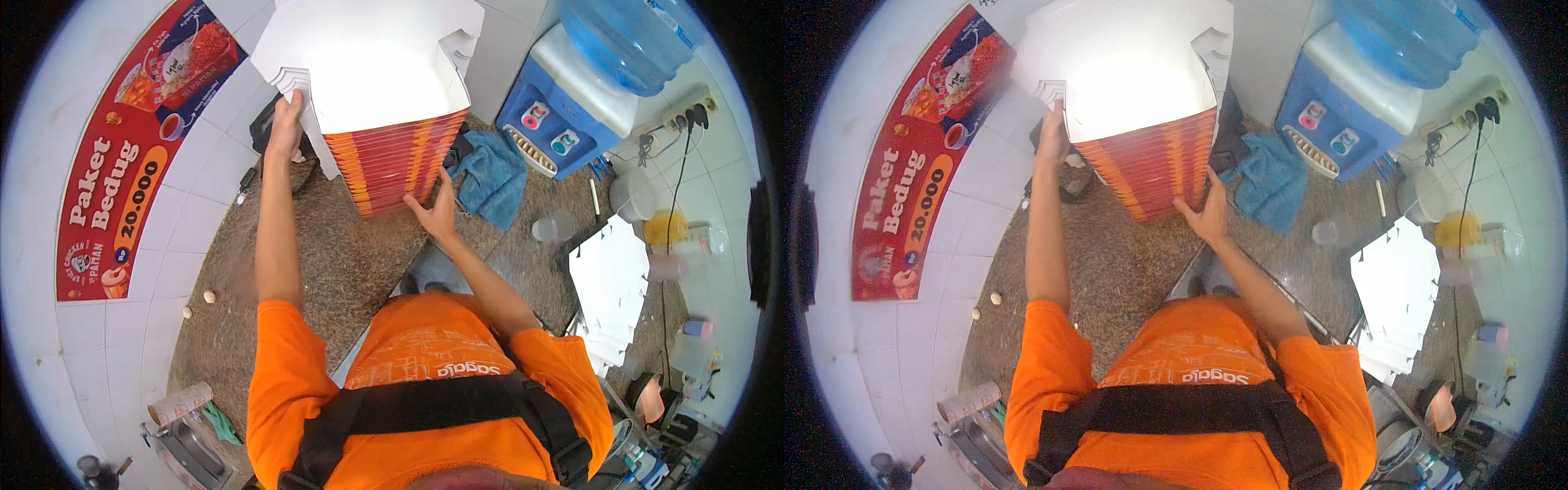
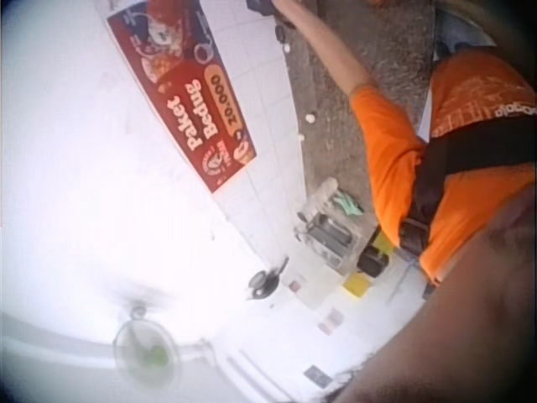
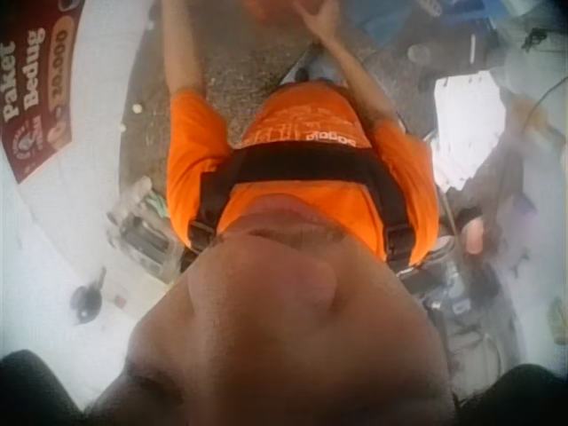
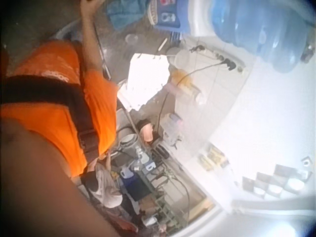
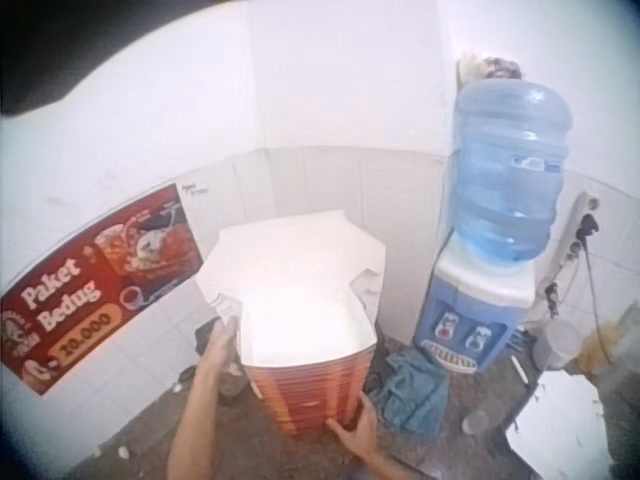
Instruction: The person repeatedly picks up flat, folded cardboard boxes from a stack, unfolds them into a three-dimensional container shape, and places them onto a growing stack of assembled boxes. The task is performed by hand in a repetitive loop.
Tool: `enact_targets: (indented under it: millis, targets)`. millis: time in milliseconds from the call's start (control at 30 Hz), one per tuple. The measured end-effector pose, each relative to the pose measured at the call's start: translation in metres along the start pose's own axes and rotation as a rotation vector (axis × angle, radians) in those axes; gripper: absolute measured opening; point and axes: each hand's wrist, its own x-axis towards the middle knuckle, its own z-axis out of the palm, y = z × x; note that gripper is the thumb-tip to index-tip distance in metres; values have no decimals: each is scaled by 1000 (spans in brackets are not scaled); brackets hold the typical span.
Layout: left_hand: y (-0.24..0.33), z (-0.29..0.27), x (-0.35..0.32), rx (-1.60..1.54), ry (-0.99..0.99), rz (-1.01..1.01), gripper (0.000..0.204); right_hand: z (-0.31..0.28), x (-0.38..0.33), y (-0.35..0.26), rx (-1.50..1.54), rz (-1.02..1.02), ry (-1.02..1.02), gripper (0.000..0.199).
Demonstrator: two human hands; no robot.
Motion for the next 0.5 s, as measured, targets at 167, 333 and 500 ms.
enact_targets:
  millis: [167, 333, 500]
  targets:
    - [-18, 0, 6, -54, 109, 61, 71, -30, -4, -8, -50, -70, 46, 88]
    - [-1, -5, -41, 7, 390, 39, 49, -140, -51, -20, -246, -65, 249, 40]
    - [-95, -36, -176, -180, 846, -12, 34, -306, -115, 7, -741, 255, 539, 39]
